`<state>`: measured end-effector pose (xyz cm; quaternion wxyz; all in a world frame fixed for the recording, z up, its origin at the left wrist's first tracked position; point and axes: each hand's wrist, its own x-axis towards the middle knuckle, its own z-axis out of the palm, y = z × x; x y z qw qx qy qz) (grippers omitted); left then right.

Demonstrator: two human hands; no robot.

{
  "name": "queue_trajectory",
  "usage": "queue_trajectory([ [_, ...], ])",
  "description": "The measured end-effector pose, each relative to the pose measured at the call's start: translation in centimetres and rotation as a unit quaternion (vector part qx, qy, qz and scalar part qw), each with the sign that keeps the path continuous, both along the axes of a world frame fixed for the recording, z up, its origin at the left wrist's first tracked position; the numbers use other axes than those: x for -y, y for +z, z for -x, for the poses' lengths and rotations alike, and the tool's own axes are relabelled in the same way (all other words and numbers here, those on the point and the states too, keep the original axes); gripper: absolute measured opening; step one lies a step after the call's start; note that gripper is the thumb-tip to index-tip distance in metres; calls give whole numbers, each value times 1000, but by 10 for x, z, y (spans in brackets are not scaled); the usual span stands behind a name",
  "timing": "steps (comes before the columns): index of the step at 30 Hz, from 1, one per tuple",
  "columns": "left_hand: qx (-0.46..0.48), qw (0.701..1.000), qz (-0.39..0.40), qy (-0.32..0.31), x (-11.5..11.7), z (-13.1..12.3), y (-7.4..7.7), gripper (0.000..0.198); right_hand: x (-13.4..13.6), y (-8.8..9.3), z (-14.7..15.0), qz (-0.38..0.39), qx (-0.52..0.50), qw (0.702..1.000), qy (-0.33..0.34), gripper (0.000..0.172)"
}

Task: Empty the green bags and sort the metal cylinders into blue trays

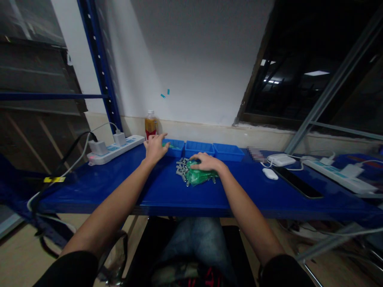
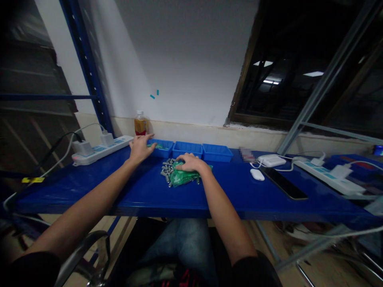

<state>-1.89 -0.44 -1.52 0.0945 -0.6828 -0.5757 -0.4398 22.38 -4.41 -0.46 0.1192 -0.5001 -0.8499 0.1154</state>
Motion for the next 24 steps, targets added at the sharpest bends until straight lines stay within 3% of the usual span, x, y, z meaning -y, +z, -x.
queue_trajectory([
  [4,42,999,-1,-13,0,-9,-3,39,-3,-7,4,-7,-44,999,2,55],
  [7,36,994,-7,-106,9,-21,4,32,-8,-12,8,-36,-127,991,0,61],
  [9,17,980,35,-193,15,-29,7,31,-10,-14,11,-48,-188,981,-9,60],
  [12,-6,953,111,-281,21,-40,7,38,-11,-14,14,-62,-283,957,-3,53],
  [15,-9,934,159,-321,21,-45,4,46,-13,-11,17,-84,-388,918,-15,37],
  [17,1,916,191,-352,20,-45,2,41,-15,-8,17,-80,-446,891,-31,32],
  [21,129,866,233,-424,16,-47,1,32,-16,-7,19,-71,-505,858,-68,39],
  [24,230,845,230,-425,15,-47,3,37,-15,-11,21,-68,-489,867,-73,38],
])
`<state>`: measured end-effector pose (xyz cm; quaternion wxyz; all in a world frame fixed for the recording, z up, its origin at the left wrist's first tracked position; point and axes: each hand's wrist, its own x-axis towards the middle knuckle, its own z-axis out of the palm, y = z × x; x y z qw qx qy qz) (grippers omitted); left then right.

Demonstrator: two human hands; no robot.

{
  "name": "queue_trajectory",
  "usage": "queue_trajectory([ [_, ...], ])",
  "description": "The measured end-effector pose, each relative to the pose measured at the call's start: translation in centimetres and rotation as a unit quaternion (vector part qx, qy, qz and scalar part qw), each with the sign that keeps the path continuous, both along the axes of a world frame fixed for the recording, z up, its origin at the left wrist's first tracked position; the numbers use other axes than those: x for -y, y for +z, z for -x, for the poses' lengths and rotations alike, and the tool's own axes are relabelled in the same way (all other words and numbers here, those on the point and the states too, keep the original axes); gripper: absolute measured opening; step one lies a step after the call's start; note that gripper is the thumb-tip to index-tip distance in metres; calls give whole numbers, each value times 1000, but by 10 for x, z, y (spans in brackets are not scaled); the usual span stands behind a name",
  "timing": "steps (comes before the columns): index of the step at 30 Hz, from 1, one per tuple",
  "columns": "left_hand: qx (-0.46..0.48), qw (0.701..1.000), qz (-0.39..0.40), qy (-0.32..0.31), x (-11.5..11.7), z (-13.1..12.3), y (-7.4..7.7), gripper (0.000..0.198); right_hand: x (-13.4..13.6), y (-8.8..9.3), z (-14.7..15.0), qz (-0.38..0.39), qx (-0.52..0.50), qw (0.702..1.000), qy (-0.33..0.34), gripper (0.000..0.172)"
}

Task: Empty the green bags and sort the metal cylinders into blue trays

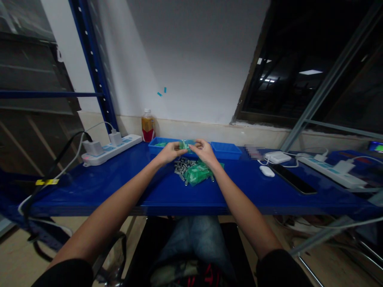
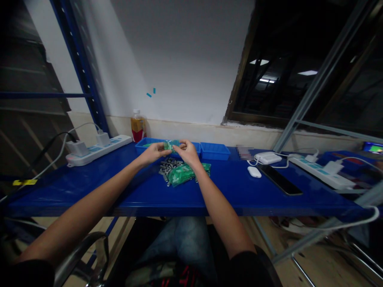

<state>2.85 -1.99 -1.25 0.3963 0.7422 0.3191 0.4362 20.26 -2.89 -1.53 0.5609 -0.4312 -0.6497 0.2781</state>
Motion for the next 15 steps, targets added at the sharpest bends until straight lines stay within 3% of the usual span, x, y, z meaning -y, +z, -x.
queue_trajectory([
  [3,19,1000,18,14,2,2,4,34,2,-1,1,-3,44,999,24,28],
  [10,-30,999,8,-15,3,8,13,30,5,14,-10,31,17,999,39,33],
  [15,-28,1000,4,-11,2,11,11,24,7,15,-13,2,31,999,42,34],
])
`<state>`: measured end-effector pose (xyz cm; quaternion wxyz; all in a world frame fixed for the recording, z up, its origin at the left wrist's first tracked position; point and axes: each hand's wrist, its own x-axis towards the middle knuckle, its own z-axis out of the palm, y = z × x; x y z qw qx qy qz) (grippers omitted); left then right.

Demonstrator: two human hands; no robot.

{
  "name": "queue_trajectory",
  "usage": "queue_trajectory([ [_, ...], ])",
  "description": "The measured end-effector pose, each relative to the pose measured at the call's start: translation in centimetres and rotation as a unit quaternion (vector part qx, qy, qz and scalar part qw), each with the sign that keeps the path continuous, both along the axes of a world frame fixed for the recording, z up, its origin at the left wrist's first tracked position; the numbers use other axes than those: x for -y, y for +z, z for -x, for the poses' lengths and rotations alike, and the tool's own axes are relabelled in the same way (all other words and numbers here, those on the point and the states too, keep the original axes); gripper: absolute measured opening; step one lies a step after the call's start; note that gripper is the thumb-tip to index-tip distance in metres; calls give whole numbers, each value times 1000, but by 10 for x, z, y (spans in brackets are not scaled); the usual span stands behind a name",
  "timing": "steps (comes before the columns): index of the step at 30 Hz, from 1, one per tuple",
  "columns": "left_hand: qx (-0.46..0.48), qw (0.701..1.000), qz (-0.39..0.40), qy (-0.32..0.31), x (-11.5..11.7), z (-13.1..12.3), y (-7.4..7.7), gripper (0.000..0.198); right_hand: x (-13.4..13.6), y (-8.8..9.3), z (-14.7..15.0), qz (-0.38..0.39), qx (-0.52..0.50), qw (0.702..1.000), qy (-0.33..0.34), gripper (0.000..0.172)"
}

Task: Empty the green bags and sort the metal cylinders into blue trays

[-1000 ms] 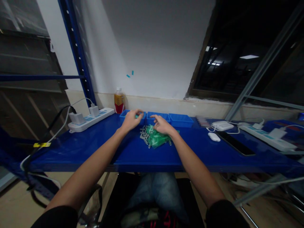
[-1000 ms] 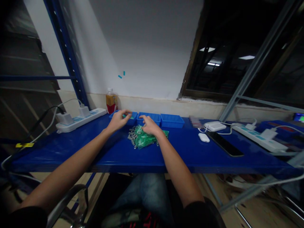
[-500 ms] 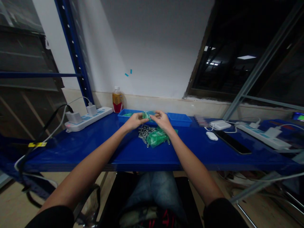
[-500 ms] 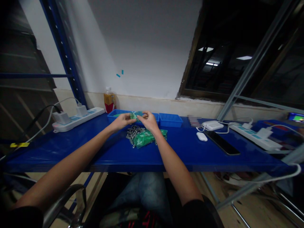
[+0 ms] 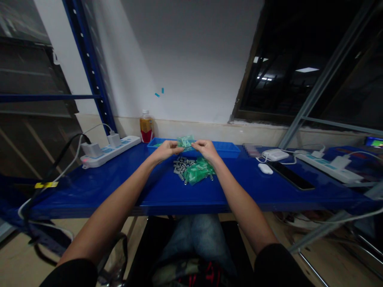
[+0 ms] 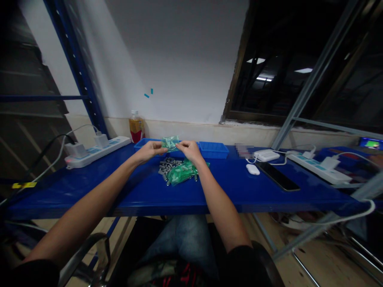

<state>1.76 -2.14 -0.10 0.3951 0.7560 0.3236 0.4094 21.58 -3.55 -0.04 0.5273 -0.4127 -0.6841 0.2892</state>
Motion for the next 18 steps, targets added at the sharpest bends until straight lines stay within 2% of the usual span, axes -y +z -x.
queue_trajectory([
  [4,-5,1000,-11,13,3,0,-3,29,1,-4,2,-18,19,1000,12,34],
  [6,-19,999,-41,21,4,-1,-3,33,0,-6,2,-31,39,999,8,33],
  [8,-48,991,-103,74,2,0,-2,34,-1,-8,2,-49,76,996,-8,29],
  [10,-86,961,-188,182,-1,5,-1,32,-2,-9,2,-65,131,989,-31,24],
  [13,-141,890,-276,334,-7,18,-4,28,-1,-12,3,-71,220,972,-49,23],
  [15,-179,858,-289,384,-11,28,-9,31,0,-14,5,-68,262,962,-46,21],
  [18,-243,829,-280,418,-14,36,-15,39,1,-18,12,-62,299,952,-29,19],
])
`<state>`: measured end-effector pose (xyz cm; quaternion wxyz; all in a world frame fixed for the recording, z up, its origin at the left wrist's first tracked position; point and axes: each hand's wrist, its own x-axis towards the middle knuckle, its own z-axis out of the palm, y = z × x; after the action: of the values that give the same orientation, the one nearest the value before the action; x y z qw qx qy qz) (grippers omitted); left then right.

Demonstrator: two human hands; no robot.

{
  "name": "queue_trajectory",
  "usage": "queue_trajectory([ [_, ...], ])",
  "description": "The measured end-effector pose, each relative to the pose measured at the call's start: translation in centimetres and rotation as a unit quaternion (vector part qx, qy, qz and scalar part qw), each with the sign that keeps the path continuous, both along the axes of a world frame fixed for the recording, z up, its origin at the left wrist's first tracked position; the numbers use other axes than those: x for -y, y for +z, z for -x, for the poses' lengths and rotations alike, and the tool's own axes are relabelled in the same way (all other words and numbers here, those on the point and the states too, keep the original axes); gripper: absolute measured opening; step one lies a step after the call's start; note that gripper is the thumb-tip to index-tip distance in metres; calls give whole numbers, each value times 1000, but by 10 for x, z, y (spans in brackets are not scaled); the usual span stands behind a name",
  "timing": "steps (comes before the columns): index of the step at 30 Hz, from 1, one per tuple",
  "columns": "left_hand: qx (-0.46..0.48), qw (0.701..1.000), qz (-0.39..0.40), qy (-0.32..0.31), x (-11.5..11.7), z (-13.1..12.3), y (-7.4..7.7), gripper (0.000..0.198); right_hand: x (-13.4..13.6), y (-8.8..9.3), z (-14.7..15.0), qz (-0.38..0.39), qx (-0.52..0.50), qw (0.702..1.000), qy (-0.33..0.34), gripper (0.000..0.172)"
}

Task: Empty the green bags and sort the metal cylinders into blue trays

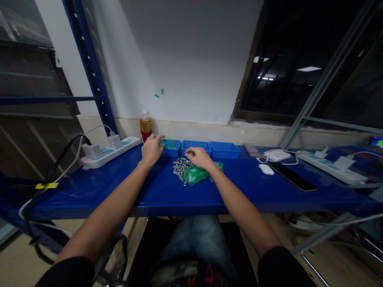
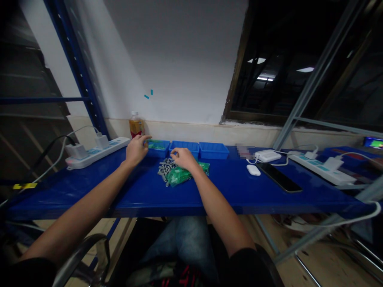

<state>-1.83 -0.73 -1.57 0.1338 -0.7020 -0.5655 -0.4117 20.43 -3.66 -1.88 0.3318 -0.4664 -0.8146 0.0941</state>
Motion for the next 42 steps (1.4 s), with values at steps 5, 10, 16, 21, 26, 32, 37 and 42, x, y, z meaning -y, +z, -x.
queue_trajectory([
  [5,-30,995,-22,-89,7,-9,10,40,0,-5,6,14,18,1000,19,15],
  [10,-142,929,189,-284,8,-14,17,31,-1,-3,3,2,13,1000,10,15],
  [16,-225,883,326,-250,-6,-8,-5,25,1,-3,4,8,16,1000,9,14],
  [21,-189,897,314,-249,0,-12,1,24,1,-6,6,14,9,1000,22,15],
  [26,-84,899,301,-308,8,-19,13,33,0,-7,9,-55,-21,996,67,22],
  [32,1,900,263,-348,13,-25,14,39,2,-3,9,-80,-39,995,48,10],
  [37,3,917,168,-362,20,-26,17,39,2,0,8,-86,-36,996,15,30],
  [42,-29,924,140,-355,20,-31,15,30,3,-1,9,-83,-47,995,20,29],
])
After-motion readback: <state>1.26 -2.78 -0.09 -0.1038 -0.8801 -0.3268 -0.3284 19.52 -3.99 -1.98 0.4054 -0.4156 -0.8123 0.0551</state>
